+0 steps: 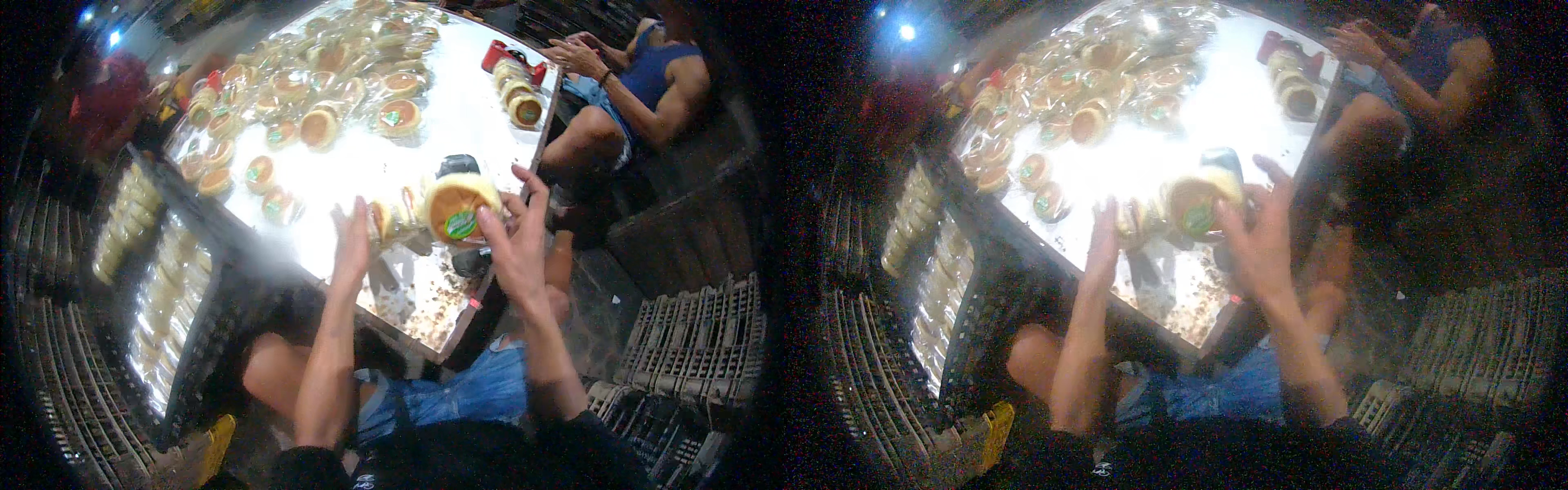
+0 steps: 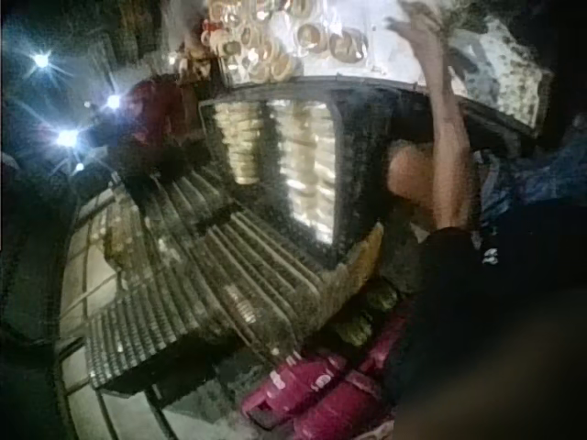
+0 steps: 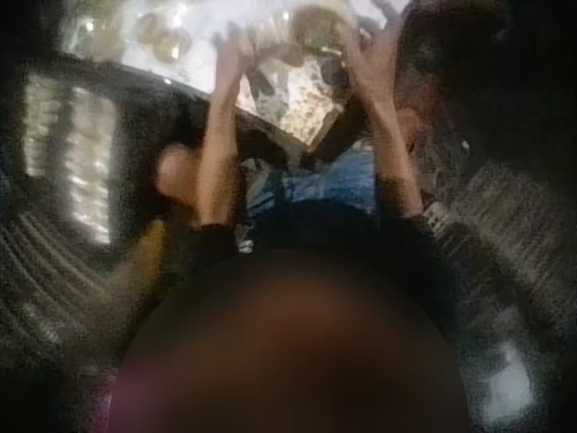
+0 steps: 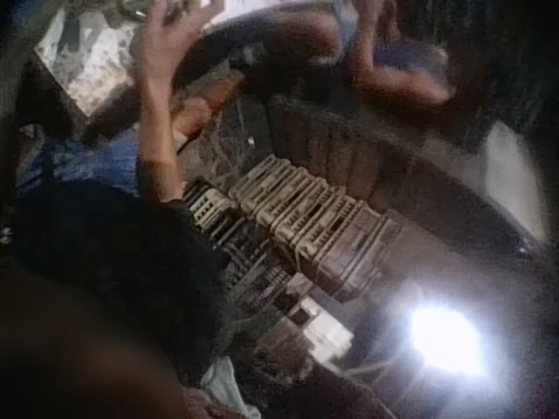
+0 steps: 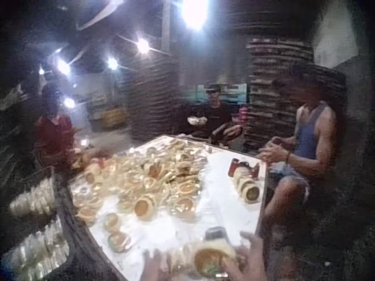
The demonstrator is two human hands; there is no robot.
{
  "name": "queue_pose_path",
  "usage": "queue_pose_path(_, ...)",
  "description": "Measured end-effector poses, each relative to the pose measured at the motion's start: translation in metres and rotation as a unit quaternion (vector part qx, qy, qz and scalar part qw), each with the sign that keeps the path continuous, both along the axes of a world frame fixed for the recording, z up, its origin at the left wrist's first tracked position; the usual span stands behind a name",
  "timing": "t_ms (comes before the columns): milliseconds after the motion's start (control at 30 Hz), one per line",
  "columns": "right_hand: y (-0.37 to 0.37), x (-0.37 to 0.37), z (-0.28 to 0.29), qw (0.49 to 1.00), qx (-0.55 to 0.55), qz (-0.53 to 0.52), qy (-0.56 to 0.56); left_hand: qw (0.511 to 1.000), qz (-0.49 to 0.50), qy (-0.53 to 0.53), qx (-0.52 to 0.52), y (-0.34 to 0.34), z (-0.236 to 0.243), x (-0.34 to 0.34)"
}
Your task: The person sits on the floor and repeatedly picks up small round pies, places them into clear plastic bags, seals the bags, and stacks the packaged pies on the table. The person also moves a black crate to the side to clear space.
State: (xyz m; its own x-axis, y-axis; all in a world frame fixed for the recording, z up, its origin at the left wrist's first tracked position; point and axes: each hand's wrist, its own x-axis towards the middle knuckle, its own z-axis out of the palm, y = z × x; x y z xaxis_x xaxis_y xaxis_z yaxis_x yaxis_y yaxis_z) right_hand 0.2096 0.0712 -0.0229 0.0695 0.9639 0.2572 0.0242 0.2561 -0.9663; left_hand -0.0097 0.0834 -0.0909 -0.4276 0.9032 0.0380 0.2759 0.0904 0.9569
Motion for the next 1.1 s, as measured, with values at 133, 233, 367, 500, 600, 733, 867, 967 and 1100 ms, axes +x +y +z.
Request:
queue_pose_path(133, -0.022, -0.023, -0.011, 0.998, -0.063, 0.001, 0.02, 0.993, -0.059, -0.098, 0.033, -0.009, 0.028, 0.019)
queue_pose_path(233, -0.03, -0.028, -0.013, 0.983, -0.124, 0.134, -0.011, 0.988, -0.092, -0.014, 0.122, -0.021, 0.054, 0.038)
queue_pose_path(367, -0.037, -0.017, -0.005, 0.996, 0.078, 0.001, -0.036, 0.982, -0.05, -0.05, 0.174, -0.054, 0.067, 0.065)
queue_pose_path(500, -0.046, -0.026, -0.001, 0.994, 0.072, 0.012, -0.077, 0.945, -0.131, -0.18, 0.239, -0.071, 0.06, 0.086)
queue_pose_path(600, -0.051, -0.034, -0.008, 0.999, -0.027, -0.008, -0.019, 0.941, -0.1, -0.257, 0.197, -0.076, 0.061, 0.083)
queue_pose_path(733, -0.058, -0.024, -0.026, 0.985, 0.171, -0.034, 0.001, 0.973, -0.082, -0.152, 0.155, -0.092, 0.07, 0.065)
queue_pose_path(867, -0.056, -0.016, -0.034, 0.981, 0.12, -0.117, -0.102, 0.979, -0.025, 0.048, 0.198, -0.098, 0.076, 0.05)
queue_pose_path(967, -0.049, -0.022, -0.029, 1.0, 0.019, -0.009, 0.0, 0.972, -0.061, 0.017, 0.224, -0.093, 0.074, 0.039)
queue_pose_path(1100, -0.05, -0.03, -0.012, 0.992, -0.008, 0.089, 0.093, 0.965, -0.083, -0.176, 0.176, -0.09, 0.07, 0.032)
